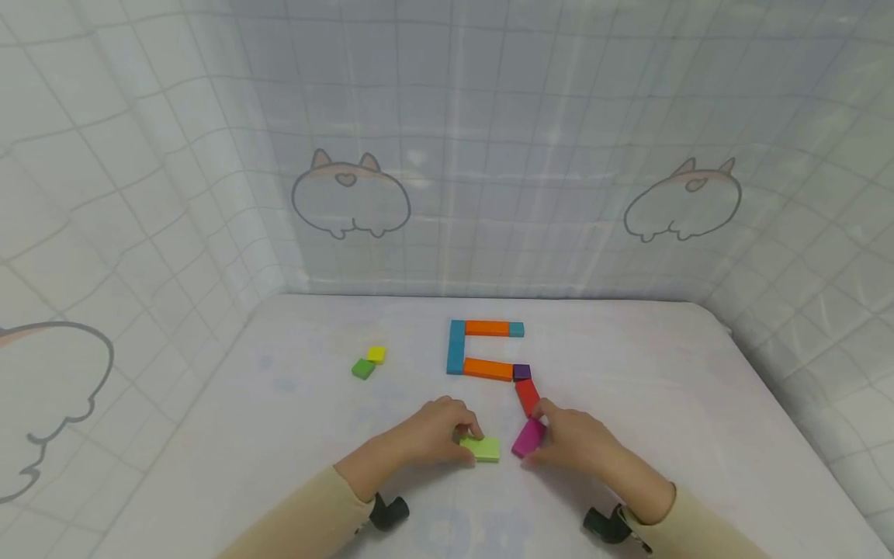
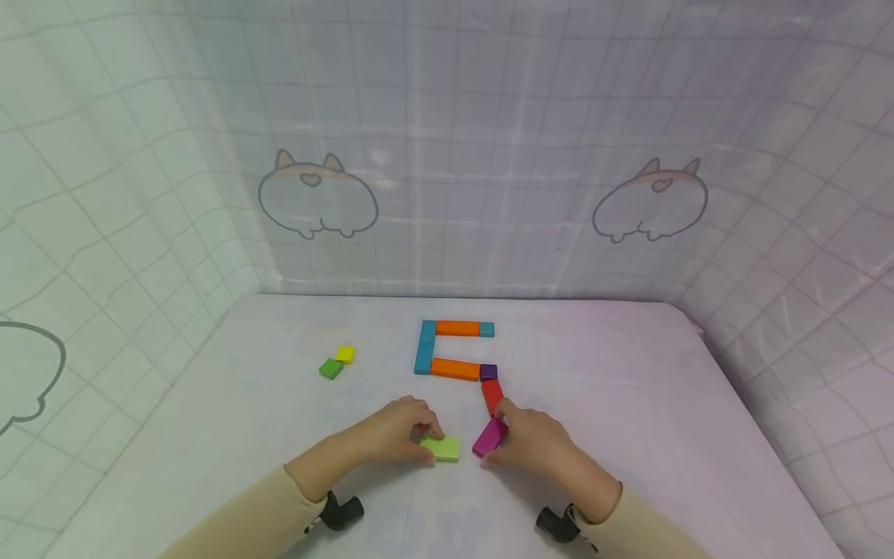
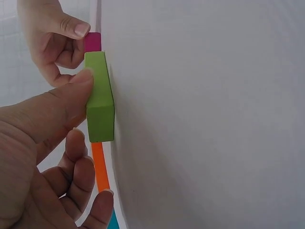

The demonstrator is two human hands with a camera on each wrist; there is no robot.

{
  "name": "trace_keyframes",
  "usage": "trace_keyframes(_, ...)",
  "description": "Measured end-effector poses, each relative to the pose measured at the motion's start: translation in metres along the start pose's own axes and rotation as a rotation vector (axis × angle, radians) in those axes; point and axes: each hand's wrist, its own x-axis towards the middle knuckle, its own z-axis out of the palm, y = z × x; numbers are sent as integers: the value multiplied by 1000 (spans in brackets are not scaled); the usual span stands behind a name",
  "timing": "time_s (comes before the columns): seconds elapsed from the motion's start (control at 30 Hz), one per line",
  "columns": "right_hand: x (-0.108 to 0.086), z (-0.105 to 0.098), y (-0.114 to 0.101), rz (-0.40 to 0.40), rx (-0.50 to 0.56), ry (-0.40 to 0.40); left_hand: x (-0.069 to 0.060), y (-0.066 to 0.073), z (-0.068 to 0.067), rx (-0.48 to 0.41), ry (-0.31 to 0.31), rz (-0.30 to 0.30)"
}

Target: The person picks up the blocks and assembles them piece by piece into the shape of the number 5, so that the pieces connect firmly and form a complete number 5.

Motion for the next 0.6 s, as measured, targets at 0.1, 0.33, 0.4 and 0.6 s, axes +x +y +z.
trace_keyframes(0.1,-1,0,-1,5,-2,2,0,0,1,-2,-2,-1)
trace_keyframes(0.33,-2,-2,-1,58,-10,-3,-1,4,-1,0,-4,-5)
trace_keyframes(0.4,-3,-3,-1,64,-10,-2,-2,5,-2,6,-4,-2)
trace_keyframes(0.6,-3,-2,0,49,-8,-5,-1,5,-4,45,2,18)
